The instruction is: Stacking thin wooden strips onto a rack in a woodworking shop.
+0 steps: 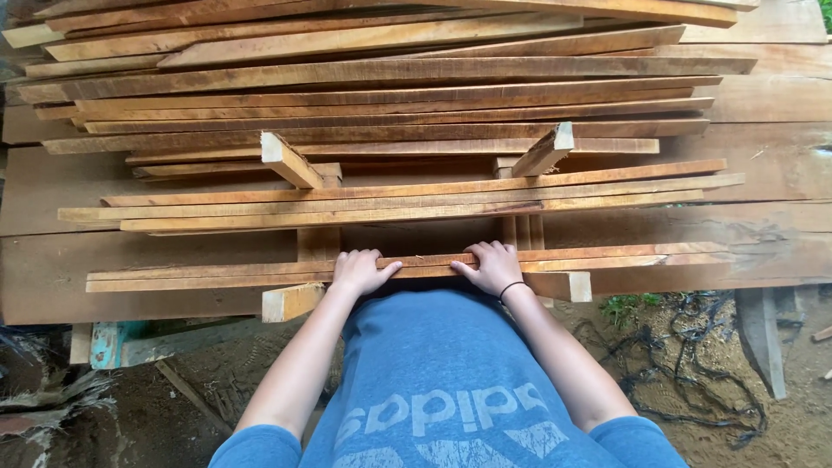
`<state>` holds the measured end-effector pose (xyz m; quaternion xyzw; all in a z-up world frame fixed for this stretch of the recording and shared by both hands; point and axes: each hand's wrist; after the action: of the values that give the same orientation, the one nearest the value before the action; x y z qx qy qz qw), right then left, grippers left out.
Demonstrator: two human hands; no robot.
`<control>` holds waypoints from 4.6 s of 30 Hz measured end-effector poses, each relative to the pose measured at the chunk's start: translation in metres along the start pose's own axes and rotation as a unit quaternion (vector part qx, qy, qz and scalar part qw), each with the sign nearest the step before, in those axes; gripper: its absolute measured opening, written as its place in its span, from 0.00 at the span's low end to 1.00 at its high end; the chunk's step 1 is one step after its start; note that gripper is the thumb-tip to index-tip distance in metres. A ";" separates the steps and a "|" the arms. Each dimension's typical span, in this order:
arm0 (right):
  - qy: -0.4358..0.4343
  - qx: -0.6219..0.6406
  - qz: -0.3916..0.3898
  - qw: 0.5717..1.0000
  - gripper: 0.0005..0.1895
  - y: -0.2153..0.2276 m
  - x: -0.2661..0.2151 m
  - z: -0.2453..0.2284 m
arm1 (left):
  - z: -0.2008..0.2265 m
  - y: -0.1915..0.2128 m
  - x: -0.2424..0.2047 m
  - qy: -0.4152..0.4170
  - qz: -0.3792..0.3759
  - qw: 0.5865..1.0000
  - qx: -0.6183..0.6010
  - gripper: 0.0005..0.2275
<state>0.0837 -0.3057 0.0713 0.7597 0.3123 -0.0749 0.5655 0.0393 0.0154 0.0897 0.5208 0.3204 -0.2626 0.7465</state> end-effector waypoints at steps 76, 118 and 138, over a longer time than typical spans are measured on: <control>-0.047 -0.052 0.006 0.997 0.33 0.001 0.031 -0.004 | -0.029 -0.016 0.043 0.003 0.084 0.996 -0.001 0.24; -0.016 -0.152 0.311 0.938 0.32 0.005 0.060 0.006 | -0.026 -0.013 0.061 0.021 0.429 0.888 0.162 0.30; 0.107 -0.133 0.280 0.945 0.28 0.054 -0.064 -0.012 | -0.004 0.010 -0.093 -0.054 0.286 0.953 0.081 0.21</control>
<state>0.0597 -0.3285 0.1495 0.7377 0.1532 0.2104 0.6229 -0.0158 0.0281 0.1648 0.6345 0.0949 -0.0904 0.7618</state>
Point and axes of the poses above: each hand's wrist, its own x-axis towards the middle knuckle, its own y-axis out of the back of the hand, z = x × y, and after that the axes turned 6 degrees about -z, right-handed
